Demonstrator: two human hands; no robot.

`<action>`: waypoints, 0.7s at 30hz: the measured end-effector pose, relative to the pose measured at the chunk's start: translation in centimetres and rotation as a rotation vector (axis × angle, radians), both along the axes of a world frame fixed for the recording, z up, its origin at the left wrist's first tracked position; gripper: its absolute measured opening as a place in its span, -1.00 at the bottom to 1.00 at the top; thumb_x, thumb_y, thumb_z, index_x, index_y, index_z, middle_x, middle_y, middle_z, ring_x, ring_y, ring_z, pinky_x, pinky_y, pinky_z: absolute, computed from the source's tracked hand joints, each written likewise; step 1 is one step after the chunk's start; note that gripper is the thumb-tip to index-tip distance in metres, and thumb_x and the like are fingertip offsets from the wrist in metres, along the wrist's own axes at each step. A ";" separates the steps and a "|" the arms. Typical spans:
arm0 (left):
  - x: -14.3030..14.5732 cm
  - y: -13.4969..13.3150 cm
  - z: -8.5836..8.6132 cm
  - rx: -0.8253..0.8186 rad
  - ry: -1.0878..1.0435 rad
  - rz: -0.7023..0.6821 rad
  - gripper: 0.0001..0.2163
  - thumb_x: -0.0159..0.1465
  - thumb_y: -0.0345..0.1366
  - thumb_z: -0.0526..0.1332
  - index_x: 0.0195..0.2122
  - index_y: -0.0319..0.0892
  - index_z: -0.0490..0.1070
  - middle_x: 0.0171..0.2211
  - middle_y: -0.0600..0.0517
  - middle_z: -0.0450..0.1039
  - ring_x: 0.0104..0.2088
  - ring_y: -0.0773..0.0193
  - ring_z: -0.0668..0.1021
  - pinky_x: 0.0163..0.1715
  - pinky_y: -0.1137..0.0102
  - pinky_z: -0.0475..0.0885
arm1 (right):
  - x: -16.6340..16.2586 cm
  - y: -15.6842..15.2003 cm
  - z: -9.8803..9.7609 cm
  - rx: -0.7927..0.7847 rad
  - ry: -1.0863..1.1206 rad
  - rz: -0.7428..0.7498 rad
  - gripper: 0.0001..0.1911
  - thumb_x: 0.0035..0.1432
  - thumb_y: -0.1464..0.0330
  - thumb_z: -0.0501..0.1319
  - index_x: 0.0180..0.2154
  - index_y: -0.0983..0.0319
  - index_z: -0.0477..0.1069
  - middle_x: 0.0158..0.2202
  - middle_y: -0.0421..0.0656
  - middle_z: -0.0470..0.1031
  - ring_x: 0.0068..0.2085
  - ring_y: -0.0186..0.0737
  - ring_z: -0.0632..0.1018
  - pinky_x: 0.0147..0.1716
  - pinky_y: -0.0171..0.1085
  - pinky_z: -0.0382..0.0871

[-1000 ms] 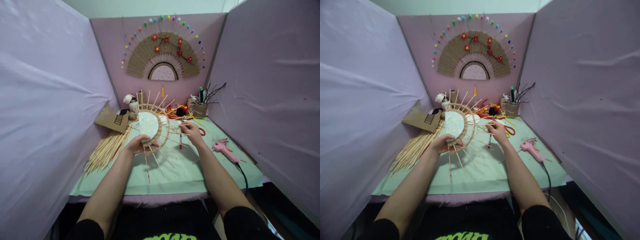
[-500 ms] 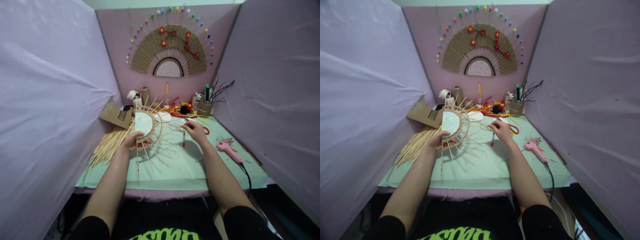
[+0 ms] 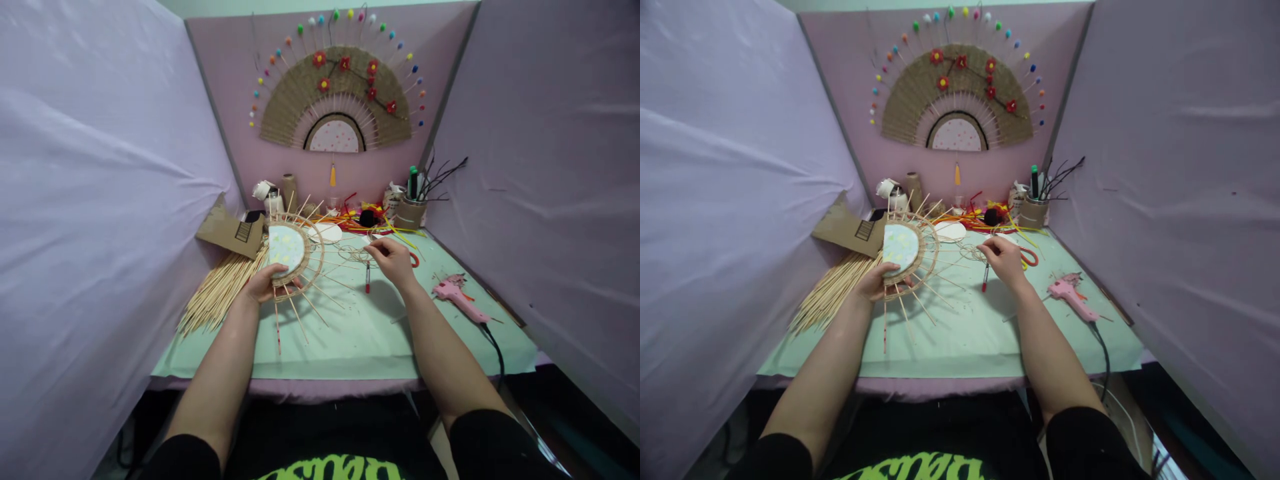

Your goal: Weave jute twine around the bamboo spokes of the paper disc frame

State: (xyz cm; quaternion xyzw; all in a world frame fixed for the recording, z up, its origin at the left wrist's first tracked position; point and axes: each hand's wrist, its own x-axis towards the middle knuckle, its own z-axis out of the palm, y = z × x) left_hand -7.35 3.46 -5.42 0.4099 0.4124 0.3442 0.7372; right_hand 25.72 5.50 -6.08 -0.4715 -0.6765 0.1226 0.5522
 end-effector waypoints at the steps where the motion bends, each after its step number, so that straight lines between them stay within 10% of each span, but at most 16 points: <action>1: 0.0 0.0 -0.1 -0.001 0.004 -0.012 -0.79 0.16 -0.31 0.14 -0.28 -0.33 0.48 -0.45 -0.14 0.57 -0.43 0.21 0.59 -0.54 0.47 0.46 | 0.0 0.0 0.0 0.001 0.005 0.001 -0.77 0.08 0.19 0.27 -0.46 0.21 0.45 -0.52 -0.17 0.45 -0.48 -0.27 0.38 -0.45 -0.26 0.22; 21: 1.6 -0.5 -2.1 0.037 -0.154 -0.360 -0.55 0.18 -0.09 0.15 -0.06 -0.37 0.42 -0.52 -0.17 0.54 -0.43 0.07 0.62 -0.66 0.46 0.41 | -2.4 -0.2 -0.5 -0.130 0.171 0.076 -0.66 0.00 0.07 0.27 -0.53 0.22 0.43 -0.60 -0.21 0.36 -0.55 -0.32 0.28 -0.54 -0.30 0.16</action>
